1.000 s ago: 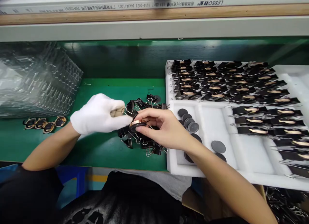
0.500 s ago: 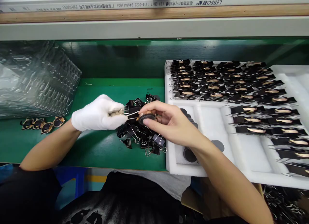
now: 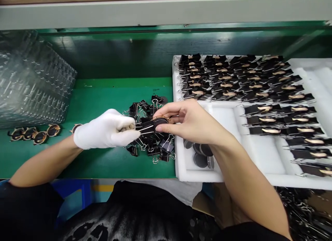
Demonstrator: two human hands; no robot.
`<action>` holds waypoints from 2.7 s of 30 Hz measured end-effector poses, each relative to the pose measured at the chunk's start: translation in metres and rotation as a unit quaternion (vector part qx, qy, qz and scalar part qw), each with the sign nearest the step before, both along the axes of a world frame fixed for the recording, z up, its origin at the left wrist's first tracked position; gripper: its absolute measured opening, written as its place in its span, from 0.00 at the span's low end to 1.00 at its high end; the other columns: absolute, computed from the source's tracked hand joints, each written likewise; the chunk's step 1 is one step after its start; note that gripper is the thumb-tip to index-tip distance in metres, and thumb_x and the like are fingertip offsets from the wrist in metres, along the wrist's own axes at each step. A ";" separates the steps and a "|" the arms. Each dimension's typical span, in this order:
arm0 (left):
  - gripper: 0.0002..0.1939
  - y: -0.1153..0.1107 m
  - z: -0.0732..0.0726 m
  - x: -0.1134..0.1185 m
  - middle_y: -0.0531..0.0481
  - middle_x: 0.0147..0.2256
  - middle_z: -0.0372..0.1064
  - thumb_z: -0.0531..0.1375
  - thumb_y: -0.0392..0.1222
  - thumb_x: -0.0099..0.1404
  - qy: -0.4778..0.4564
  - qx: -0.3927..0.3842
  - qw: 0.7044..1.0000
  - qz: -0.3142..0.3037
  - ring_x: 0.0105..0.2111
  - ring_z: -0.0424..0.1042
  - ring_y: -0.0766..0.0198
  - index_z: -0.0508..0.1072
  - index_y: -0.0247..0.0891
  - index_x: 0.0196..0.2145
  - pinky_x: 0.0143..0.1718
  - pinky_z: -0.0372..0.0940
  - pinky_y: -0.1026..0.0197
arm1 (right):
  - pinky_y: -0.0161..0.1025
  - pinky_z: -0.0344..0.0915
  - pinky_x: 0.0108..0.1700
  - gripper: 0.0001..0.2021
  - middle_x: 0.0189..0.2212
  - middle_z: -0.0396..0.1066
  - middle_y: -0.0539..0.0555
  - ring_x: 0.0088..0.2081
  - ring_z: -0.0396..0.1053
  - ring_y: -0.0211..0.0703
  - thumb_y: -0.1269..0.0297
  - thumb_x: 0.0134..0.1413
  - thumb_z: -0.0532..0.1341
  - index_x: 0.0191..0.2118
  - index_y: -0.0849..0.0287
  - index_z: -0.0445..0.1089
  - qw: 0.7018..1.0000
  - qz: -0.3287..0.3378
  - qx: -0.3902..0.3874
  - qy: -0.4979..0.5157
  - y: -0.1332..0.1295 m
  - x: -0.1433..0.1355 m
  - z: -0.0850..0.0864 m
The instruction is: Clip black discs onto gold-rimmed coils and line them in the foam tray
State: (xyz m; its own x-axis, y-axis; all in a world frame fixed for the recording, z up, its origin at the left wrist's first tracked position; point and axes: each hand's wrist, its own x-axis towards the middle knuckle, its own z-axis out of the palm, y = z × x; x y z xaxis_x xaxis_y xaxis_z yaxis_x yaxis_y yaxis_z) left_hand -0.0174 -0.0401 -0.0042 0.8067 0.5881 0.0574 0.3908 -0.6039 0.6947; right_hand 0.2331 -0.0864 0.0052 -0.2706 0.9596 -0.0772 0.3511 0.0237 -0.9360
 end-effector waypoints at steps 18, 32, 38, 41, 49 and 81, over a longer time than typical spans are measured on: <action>0.27 0.052 0.009 -0.050 0.56 0.12 0.53 0.60 0.60 0.63 0.381 0.048 0.923 0.003 0.11 0.46 0.69 0.61 0.40 0.16 0.21 0.40 0.59 | 0.45 0.78 0.41 0.20 0.32 0.78 0.49 0.34 0.78 0.44 0.57 0.36 0.80 0.37 0.50 0.76 0.939 -0.121 -0.139 0.289 0.004 -0.012 -0.018; 0.25 0.005 0.032 -0.014 0.56 0.19 0.55 0.45 0.48 0.75 0.022 0.073 0.996 0.036 0.21 0.53 0.70 0.62 0.38 0.21 0.27 0.51 0.64 | 0.49 0.79 0.49 0.15 0.45 0.81 0.56 0.51 0.78 0.58 0.59 0.39 0.80 0.35 0.53 0.81 0.977 -0.046 -0.067 0.199 -0.013 -0.042 -0.016; 0.28 0.015 0.021 -0.015 0.58 0.16 0.44 0.55 0.56 0.67 0.085 0.064 0.993 0.059 0.19 0.44 0.70 0.53 0.39 0.17 0.22 0.44 0.61 | 0.51 0.77 0.55 0.11 0.47 0.80 0.54 0.55 0.76 0.56 0.63 0.46 0.77 0.38 0.49 0.81 0.978 -0.008 -0.055 0.200 -0.012 -0.032 -0.012; 0.28 0.013 0.014 -0.010 0.59 0.18 0.41 0.58 0.55 0.64 0.066 0.035 0.996 0.038 0.21 0.42 0.71 0.49 0.39 0.17 0.22 0.42 0.62 | 0.52 0.79 0.51 0.12 0.48 0.80 0.55 0.53 0.77 0.58 0.64 0.44 0.78 0.38 0.50 0.81 0.981 0.006 -0.057 0.184 -0.012 -0.029 -0.014; 0.24 0.007 0.007 -0.005 0.59 0.16 0.48 0.59 0.52 0.61 0.070 0.021 0.997 0.003 0.20 0.45 0.72 0.52 0.39 0.17 0.22 0.44 0.62 | 0.46 0.79 0.47 0.12 0.51 0.79 0.57 0.50 0.79 0.55 0.64 0.44 0.78 0.37 0.53 0.81 0.981 0.041 -0.086 0.172 -0.013 -0.027 -0.017; 0.24 0.004 0.014 -0.016 0.56 0.14 0.54 0.57 0.52 0.66 0.090 0.354 0.931 0.009 0.16 0.54 0.69 0.57 0.39 0.17 0.22 0.46 0.61 | 0.53 0.76 0.50 0.29 0.56 0.75 0.57 0.55 0.74 0.56 0.35 0.50 0.67 0.50 0.50 0.75 0.901 -0.099 -0.189 0.378 -0.007 -0.013 -0.001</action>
